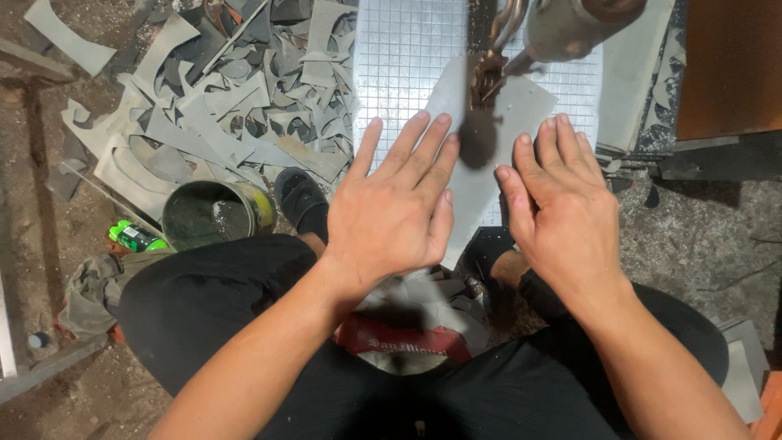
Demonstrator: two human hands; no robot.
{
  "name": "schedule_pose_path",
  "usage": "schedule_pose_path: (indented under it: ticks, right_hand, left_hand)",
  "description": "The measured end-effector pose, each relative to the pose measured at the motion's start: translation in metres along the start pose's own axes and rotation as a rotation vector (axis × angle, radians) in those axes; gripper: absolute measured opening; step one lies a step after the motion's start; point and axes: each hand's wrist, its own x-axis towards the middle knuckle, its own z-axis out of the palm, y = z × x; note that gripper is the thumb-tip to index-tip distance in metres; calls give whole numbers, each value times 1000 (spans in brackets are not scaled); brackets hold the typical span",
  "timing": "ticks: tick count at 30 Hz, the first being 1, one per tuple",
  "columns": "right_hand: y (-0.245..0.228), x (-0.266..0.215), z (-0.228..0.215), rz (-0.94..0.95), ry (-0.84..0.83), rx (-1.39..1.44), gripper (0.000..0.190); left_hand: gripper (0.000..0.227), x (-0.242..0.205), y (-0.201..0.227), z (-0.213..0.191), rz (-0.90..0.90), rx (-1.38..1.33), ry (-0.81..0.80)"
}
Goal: The person uses a vertical band saw to cut rectangular white plastic sheets into smaller pieces. They guide the material through the blade with both hands, repositioning the sheets to follow a cutting path. Cut pieces and offcuts accumulate on the floor.
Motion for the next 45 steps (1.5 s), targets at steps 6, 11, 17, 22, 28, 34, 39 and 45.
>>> schedule_pose_path:
  ticks: [6, 11, 17, 22, 28, 34, 39, 45]
  right_hand:
    - [2, 4, 1, 3, -5, -7, 35]
    - [4, 6, 3, 9, -1, -6, 35]
    - [8, 10, 6, 0, 7, -14, 34]
    - [13, 14, 9, 7, -3, 4, 35]
    - [24, 20, 11, 1, -16, 42, 36]
    - [31, 26, 11, 16, -38, 86, 36]
    - [33, 33, 12, 48, -52, 120, 36]
    - [39, 36, 15, 72, -51, 161, 36]
  left_hand:
    - [54, 4, -1, 0, -8, -2, -7]
    - [56, 9, -3, -2, -12, -7, -44]
    - [58, 14, -2, -1, -35, 8, -72]
    - [58, 17, 1, 2, -61, 26, -74]
    - [62, 21, 8, 8, -117, 58, -87]
    - [65, 24, 17, 14, -178, 58, -78]
    - [69, 29, 23, 18, -224, 132, -89]
    - [84, 37, 34, 25, -303, 118, -87]
